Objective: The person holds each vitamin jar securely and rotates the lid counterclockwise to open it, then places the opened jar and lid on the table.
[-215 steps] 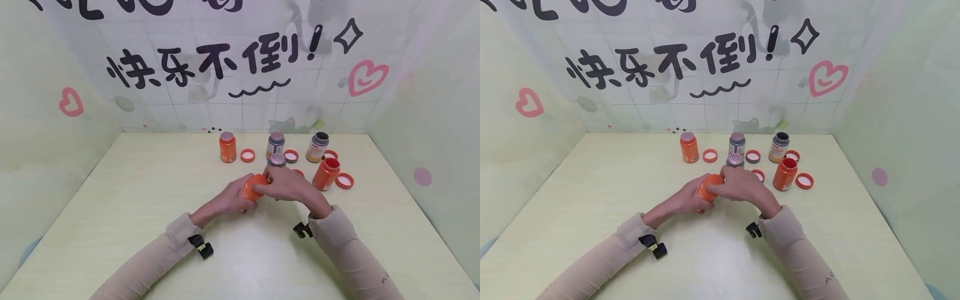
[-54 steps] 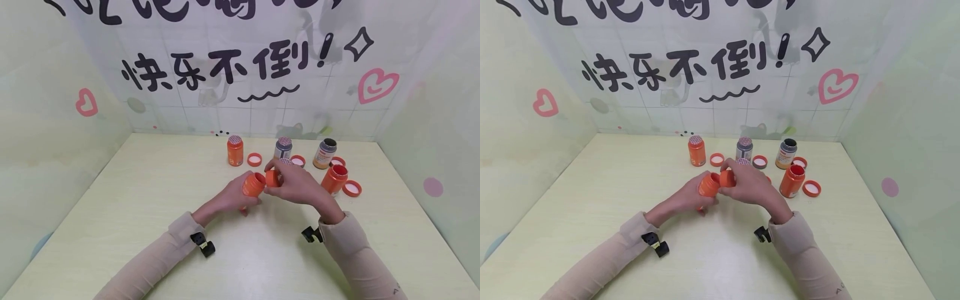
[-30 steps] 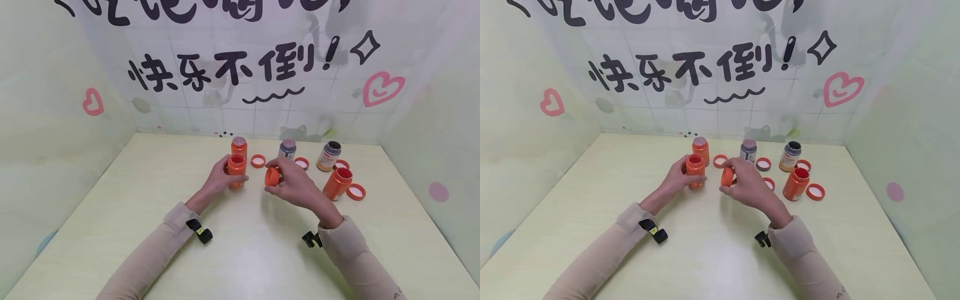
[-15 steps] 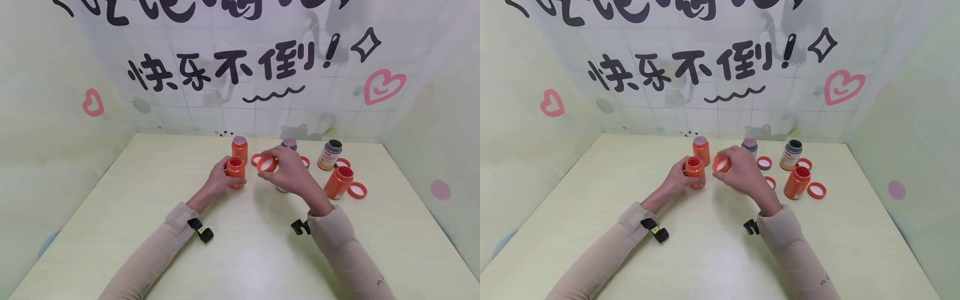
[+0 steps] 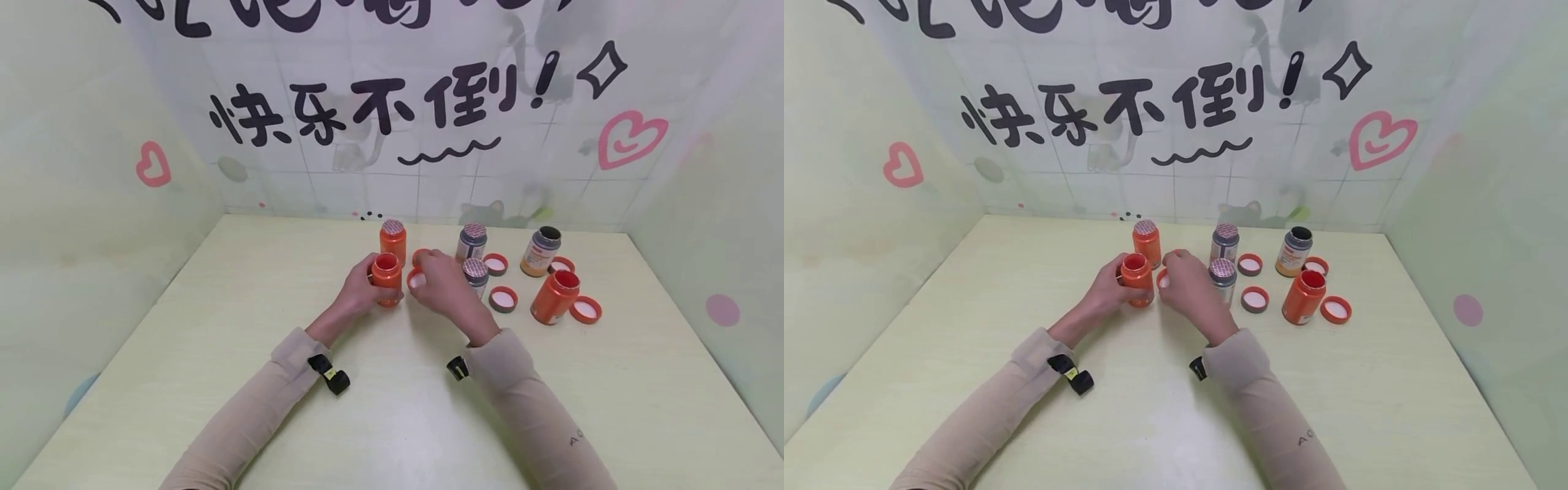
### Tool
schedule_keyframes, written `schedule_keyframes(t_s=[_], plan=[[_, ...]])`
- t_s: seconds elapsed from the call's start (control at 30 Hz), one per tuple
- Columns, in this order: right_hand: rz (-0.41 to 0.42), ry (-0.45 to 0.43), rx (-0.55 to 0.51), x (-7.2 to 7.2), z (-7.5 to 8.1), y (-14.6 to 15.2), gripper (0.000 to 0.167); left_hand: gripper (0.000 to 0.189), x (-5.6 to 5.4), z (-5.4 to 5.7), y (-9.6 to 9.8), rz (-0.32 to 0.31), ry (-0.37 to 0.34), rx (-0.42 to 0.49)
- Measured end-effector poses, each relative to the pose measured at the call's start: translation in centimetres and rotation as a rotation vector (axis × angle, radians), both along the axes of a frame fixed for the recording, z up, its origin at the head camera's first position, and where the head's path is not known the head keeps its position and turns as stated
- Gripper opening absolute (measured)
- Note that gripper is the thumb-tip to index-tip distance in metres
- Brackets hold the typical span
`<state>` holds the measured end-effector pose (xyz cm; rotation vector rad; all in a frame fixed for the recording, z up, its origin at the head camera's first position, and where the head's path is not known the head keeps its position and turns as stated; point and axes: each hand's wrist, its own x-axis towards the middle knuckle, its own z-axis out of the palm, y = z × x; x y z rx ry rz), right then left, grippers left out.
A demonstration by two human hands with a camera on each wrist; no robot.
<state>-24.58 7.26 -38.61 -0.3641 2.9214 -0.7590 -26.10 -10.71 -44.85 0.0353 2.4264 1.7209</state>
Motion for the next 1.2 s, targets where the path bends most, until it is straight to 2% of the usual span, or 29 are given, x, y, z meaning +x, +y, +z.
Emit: schedule_keyframes(t_s=[0.2, 0.57, 0.7, 0.97, 1.2], plan=[[-0.040, -0.064, 0.022, -0.6, -1.8, -0.4, 0.052, 0.070, -0.1, -0.1, 0.1, 0.001, 0.006, -0.008], [-0.070, -0.167, -0.022, -1.0, -3.6, -0.5, 0.051, 0.071, -0.2, 0.0, 0.0, -0.003, -0.011, -0.007], [-0.057, -0.191, 0.002, -0.8, -3.8, -0.5, 0.045, 0.071, -0.1, 0.0, 0.0, -0.006, -0.010, -0.003], [-0.013, -0.179, 0.092, -0.6, -3.8, -0.4, 0.040, 0.072, 0.1, 0.1, 0.2, -0.003, -0.017, 0.001], [-0.066, -0.195, 0.092, -0.6, -3.4, -0.4, 0.069, 0.071, 0.1, 0.0, 0.1, -0.009, -0.009, -0.003]])
